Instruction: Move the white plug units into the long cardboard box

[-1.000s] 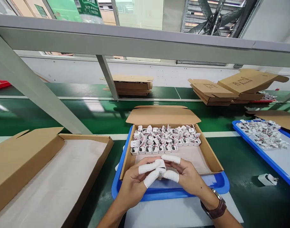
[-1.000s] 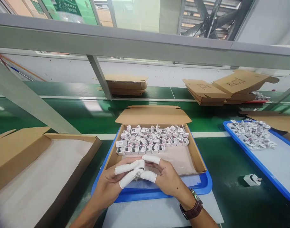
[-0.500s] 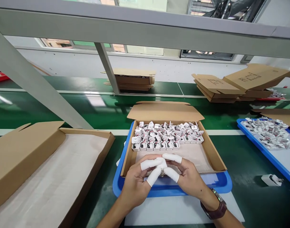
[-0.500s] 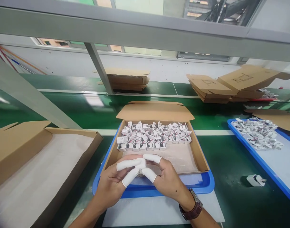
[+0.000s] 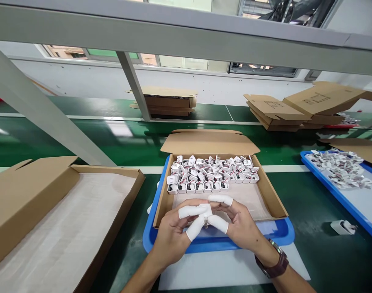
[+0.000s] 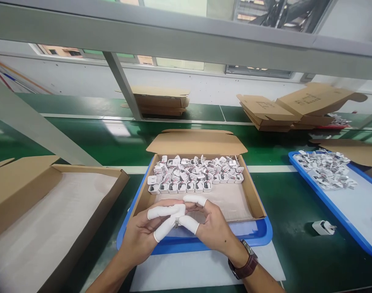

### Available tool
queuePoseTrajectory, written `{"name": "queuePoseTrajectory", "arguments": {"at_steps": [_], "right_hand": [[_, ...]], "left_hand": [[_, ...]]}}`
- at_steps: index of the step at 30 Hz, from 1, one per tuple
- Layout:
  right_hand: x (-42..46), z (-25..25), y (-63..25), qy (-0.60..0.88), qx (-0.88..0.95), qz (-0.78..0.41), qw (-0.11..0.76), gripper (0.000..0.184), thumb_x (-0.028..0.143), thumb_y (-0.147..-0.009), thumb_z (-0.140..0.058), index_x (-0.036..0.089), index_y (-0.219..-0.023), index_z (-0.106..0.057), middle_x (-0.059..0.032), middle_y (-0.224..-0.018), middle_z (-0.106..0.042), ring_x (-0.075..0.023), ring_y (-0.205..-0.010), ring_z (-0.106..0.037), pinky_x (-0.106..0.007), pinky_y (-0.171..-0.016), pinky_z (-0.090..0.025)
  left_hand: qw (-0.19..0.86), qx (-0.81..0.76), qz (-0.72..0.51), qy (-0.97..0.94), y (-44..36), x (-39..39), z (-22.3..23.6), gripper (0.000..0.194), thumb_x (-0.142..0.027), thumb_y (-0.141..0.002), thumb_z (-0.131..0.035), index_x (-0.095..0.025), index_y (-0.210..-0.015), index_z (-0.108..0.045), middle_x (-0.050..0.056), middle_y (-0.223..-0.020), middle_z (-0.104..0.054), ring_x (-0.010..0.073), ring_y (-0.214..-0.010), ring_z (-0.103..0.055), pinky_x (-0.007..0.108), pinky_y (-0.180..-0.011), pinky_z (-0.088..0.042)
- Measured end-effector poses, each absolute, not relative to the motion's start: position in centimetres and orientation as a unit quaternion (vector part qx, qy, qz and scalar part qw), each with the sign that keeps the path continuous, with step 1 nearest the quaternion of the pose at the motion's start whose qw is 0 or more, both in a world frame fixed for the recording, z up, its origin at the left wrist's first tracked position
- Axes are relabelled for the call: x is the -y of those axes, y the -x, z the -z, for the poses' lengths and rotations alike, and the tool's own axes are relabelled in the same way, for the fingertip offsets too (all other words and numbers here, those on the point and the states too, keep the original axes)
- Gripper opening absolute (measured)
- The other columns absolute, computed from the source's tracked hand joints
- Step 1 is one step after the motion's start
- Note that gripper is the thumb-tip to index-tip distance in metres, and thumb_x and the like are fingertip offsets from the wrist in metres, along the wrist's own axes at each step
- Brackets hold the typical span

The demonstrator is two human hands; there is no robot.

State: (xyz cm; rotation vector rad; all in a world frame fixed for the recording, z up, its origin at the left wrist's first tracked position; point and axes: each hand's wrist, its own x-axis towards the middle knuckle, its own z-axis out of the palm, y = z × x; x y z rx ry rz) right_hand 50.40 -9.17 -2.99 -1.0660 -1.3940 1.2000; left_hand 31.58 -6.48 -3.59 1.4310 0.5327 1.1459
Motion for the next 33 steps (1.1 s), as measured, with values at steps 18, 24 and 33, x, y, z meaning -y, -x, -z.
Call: {"name": "queuePoseTrajectory", "arguments": {"at_steps": [18, 24, 33], "right_hand": [[8.8, 3.0, -51.6, 0.379, 0.517, -0.607, 0.470, 0.050, 0.044, -0.086, -0.077, 0.027, -0.131, -0.062, -0.0118, -0.127, -0.072, -0.0278, -0.116, -0.071, -0.050, -0.103, -0.057], [8.6, 2.7, -51.3, 0.415, 0.505, -0.592, 0.471, 0.041, 0.036, -0.081, -0.082, 0.037, -0.120, -0.070, -0.0025, -0.120, -0.077, -0.0263, -0.115, -0.072, -0.037, -0.100, -0.059], [8.8, 3.5, -50.6, 0.470, 0.549, -0.495, 0.483, 0.045, 0.040, -0.084, -0.078, 0.022, -0.124, -0.069, -0.0105, -0.118, -0.077, -0.0270, -0.112, -0.072, -0.046, -0.103, -0.057]], "left_hand": [[0.638, -0.342, -0.456, -0.519, -31.6, 6.9, 2.5, 0.030, -0.033, -0.086, -0.077, -0.020, -0.112, -0.078, 0.009, -0.122, -0.076, 0.0292, -0.117, -0.071, 0.037, -0.102, -0.058], [0.645, -0.322, -0.444, -0.532, -31.5, 6.7, 2.8, 0.029, -0.028, -0.089, -0.074, -0.021, -0.117, -0.077, 0.008, -0.127, -0.074, 0.0298, -0.120, -0.069, 0.038, -0.105, -0.057], [0.624, -0.255, -0.457, -0.580, -31.6, 6.5, 3.4, 0.033, -0.015, -0.092, -0.068, -0.030, -0.121, -0.076, 0.004, -0.135, -0.070, 0.0248, -0.117, -0.071, 0.030, -0.098, -0.061]]}}
